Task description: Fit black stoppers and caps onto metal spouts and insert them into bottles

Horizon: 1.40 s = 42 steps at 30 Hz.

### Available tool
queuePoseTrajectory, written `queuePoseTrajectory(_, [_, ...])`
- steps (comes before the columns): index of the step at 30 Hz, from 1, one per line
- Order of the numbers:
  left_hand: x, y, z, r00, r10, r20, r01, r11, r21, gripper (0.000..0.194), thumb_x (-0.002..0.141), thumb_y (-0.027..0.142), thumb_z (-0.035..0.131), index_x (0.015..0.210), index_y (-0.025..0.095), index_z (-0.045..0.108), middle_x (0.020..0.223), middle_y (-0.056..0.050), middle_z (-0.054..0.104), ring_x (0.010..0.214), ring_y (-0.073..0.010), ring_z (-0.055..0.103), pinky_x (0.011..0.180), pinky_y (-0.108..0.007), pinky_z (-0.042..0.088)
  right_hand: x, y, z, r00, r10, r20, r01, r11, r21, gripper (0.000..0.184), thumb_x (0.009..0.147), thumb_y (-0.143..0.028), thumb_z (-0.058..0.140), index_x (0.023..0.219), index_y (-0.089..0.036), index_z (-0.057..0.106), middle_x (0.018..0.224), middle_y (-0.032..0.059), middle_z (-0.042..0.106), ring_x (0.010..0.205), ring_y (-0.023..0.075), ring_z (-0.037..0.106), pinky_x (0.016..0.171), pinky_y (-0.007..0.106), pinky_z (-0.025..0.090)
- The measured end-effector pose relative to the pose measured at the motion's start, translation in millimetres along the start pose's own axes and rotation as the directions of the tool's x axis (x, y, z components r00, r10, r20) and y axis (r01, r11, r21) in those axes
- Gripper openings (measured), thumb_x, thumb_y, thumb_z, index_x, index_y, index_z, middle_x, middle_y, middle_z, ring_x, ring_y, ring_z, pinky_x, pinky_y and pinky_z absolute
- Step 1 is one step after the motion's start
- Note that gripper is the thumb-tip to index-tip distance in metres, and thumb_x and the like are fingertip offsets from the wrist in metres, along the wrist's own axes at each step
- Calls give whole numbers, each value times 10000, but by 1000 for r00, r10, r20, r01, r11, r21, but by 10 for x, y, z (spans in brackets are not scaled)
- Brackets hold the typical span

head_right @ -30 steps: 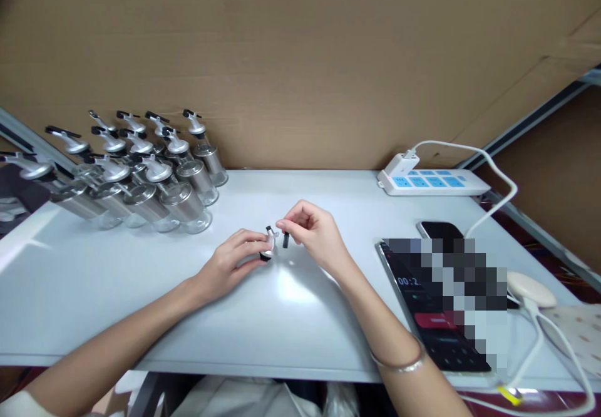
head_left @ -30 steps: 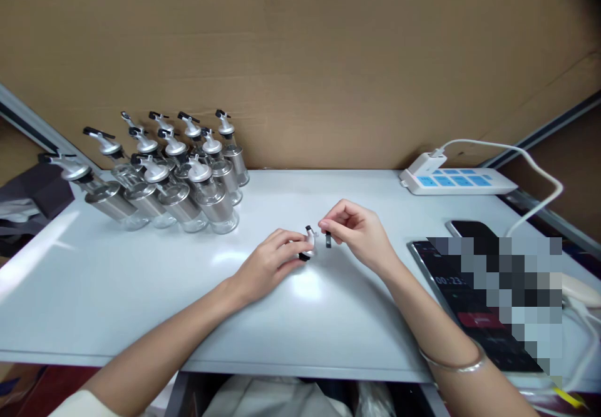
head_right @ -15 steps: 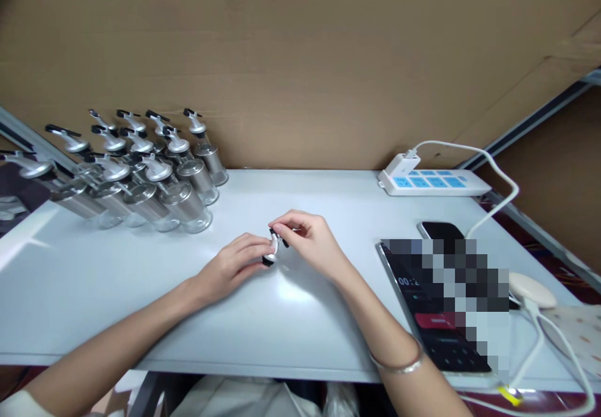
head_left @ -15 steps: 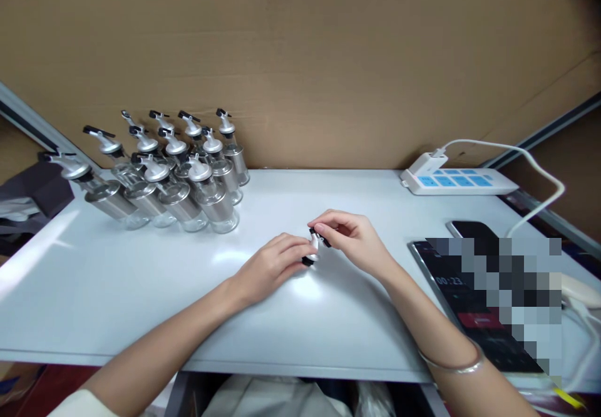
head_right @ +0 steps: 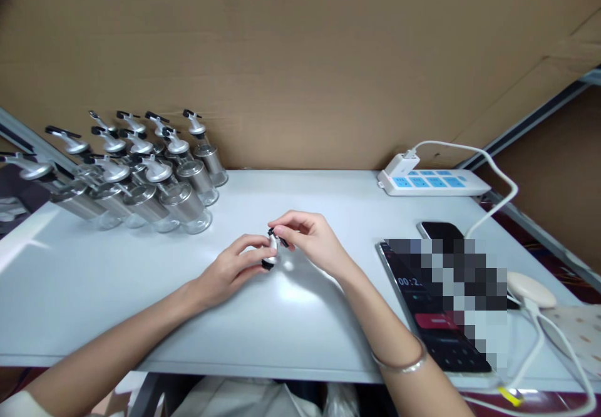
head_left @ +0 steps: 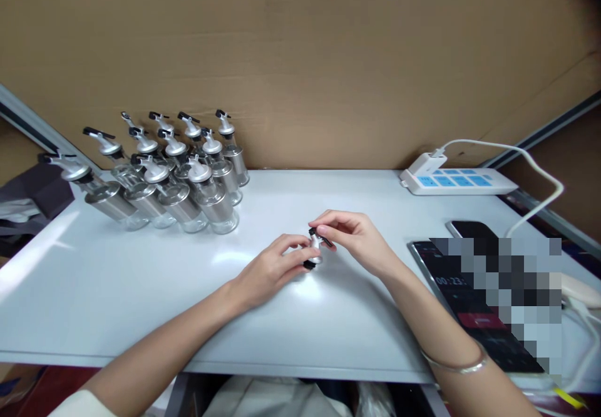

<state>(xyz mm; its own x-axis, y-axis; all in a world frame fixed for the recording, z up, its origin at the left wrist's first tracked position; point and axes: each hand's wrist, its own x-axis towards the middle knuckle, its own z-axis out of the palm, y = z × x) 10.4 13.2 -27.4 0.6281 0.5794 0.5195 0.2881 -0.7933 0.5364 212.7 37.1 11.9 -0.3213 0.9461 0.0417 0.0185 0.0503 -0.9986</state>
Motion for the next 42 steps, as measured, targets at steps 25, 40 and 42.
queuePoseTrajectory(25, [-4, -19, 4, 997, -4, -83, 17, 987, 158, 293, 939, 253, 506, 1229, 278, 543, 1360, -119, 455, 1267, -241, 478, 989, -426, 476, -3, 10, 27, 993, -100, -63, 98, 994, -41, 184, 724, -364, 740, 793, -197, 774, 685, 24, 661, 454, 78, 492, 426, 244, 381])
queuePoseTrajectory(40, [11, -31, -87, 962, 10, -274, 38, 985, 169, 288, 924, 246, 538, 1211, 223, 520, 1328, -149, 499, 1189, -232, 560, 964, -414, 514, -47, 75, 49, 894, -448, -3, 411, 823, -392, 376, 800, -366, 712, 1152, -236, 689, 922, 69, 697, 760, 160, 633, 669, 309, 543])
queuePoseTrajectory(42, [19, -32, -99, 961, 29, -274, 21, 984, 175, 283, 924, 253, 539, 1204, 215, 520, 1320, -155, 504, 1174, -232, 568, 951, -410, 521, -58, 85, 63, 839, -543, 43, 493, 723, -484, 388, 827, -348, 689, 1197, -236, 665, 945, 81, 696, 791, 168, 634, 655, 304, 544])
